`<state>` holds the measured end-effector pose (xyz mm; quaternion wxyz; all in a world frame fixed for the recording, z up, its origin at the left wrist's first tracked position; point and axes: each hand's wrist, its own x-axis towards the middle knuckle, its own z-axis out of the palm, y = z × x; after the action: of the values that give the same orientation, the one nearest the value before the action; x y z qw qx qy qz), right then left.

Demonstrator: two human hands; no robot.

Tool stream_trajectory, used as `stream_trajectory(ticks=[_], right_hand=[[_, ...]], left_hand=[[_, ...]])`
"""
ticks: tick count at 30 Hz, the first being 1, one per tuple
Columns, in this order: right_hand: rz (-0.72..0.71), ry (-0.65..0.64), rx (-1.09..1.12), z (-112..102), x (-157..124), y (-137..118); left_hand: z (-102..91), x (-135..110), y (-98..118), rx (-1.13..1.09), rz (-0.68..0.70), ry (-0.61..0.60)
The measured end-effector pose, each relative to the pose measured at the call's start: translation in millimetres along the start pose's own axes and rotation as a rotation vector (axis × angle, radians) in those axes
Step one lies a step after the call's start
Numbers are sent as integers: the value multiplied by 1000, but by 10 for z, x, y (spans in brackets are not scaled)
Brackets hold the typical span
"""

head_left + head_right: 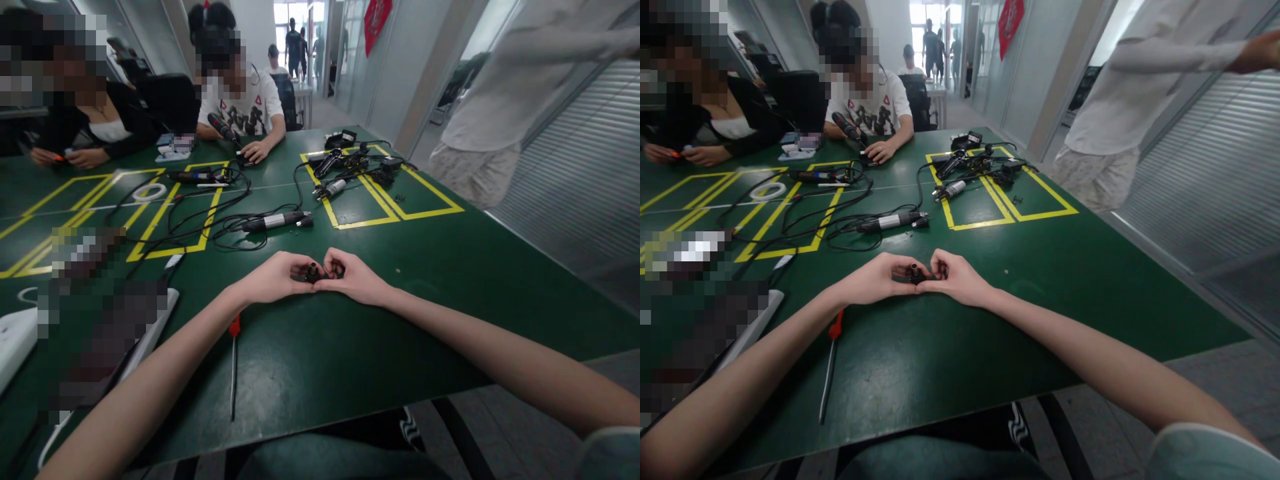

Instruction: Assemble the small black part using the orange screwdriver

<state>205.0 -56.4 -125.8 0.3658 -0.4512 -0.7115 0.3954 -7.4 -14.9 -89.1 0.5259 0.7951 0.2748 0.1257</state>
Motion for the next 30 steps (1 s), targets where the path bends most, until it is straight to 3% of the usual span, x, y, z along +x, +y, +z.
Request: stream_trajectory(ticks=[7,11,14,17,19,24,30], right_hand=[[-8,-5,-35,4,6,22],[-102,93,-161,-36,-65,2],[-411,77,-372,33,-187,-131],[-847,-209,-671,287,-279,-333],[-958,-317,-877,517,-273,-455],[-961,-387,-1044,900,-56,-632],[-848,-575,-954,935,73,-792]], left_hand=[[-12,-1,-11,-84,-50,-21],[-15,7,-36,-133,-48,-14],[-18,16,-59,-156,-43,-8],[-25,23,-76,-168,-43,-6],[-31,24,-78,-166,-44,0],[-44,23,-68,-134,-59,0],[-51,35,-73,-142,-48,-5]])
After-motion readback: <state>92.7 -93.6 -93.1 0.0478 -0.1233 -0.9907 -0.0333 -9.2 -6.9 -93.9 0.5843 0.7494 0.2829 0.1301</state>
